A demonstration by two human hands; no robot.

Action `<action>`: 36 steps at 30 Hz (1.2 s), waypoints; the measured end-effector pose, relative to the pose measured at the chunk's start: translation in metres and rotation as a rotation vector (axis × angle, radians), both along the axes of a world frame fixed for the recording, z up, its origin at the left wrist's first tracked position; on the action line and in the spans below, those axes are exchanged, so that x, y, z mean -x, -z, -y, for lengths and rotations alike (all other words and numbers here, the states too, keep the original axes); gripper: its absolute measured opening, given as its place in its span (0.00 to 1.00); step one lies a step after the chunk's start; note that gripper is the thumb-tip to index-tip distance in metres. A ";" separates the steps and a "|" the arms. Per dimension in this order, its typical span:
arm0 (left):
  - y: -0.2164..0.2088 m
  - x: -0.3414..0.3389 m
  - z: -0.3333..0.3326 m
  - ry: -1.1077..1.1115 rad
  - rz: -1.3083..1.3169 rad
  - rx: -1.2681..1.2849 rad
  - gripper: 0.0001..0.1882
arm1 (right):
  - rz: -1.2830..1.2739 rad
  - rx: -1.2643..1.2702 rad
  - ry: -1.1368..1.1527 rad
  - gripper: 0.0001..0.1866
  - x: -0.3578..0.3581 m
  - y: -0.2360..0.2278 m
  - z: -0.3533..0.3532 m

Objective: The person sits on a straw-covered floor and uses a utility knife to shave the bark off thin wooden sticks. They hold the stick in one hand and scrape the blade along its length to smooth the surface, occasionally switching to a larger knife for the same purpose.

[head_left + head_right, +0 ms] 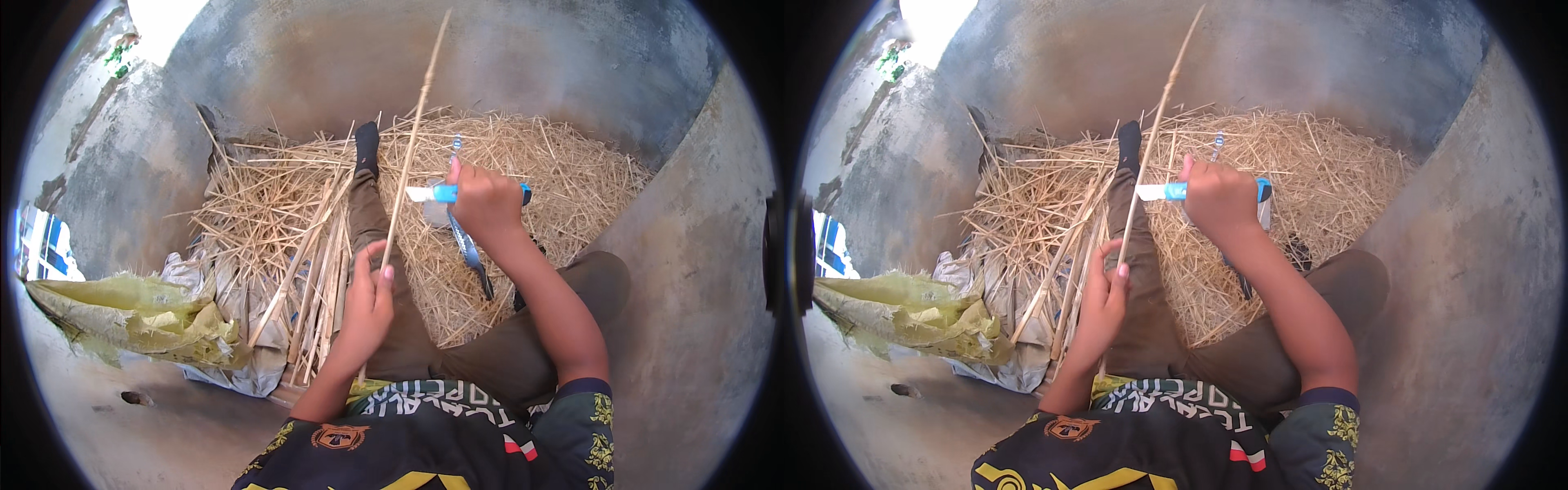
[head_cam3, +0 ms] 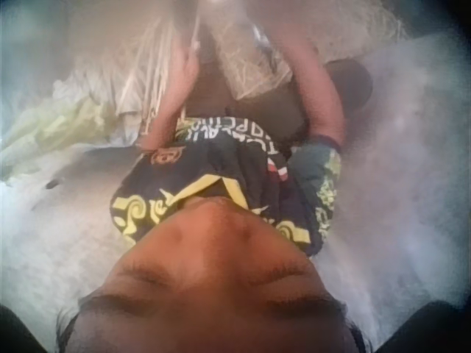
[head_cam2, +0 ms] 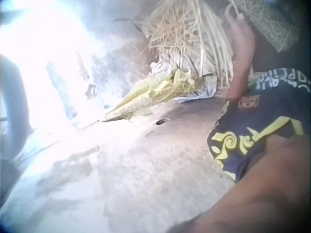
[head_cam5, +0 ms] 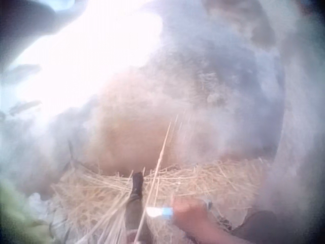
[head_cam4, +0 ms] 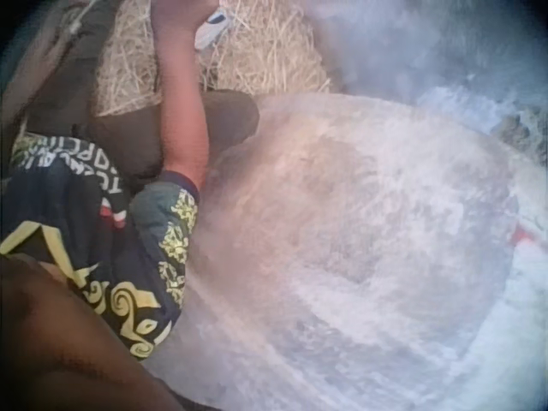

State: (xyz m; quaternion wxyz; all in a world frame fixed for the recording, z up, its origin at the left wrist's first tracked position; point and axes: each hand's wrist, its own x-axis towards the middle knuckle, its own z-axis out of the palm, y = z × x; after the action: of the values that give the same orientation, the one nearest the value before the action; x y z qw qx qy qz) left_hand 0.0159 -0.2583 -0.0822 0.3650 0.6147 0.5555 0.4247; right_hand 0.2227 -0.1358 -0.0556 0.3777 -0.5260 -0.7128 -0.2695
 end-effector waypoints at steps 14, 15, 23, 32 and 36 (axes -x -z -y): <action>-0.008 -0.030 -0.024 0.189 0.713 0.346 0.20 | 0.171 -0.103 -0.102 0.19 0.026 0.002 0.031; -0.009 -0.031 -0.024 0.179 0.730 0.331 0.21 | 0.173 -0.100 -0.105 0.19 0.026 0.005 0.030; -0.010 -0.032 -0.021 0.232 0.721 0.287 0.22 | 0.152 -0.113 -0.126 0.19 0.025 0.003 0.028; 0.008 -0.018 -0.007 0.279 0.485 0.314 0.16 | 0.020 -0.108 -0.003 0.19 -0.013 -0.012 0.004; 0.013 -0.017 -0.014 0.189 0.337 0.128 0.07 | 0.056 -0.104 0.014 0.18 -0.009 -0.016 0.017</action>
State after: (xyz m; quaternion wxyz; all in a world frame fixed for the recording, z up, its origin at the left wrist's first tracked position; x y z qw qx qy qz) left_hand 0.0325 -0.2439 -0.0947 0.5291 0.5599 0.4524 0.4493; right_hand 0.2320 -0.1528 -0.0396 0.3824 -0.5029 -0.7045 -0.3233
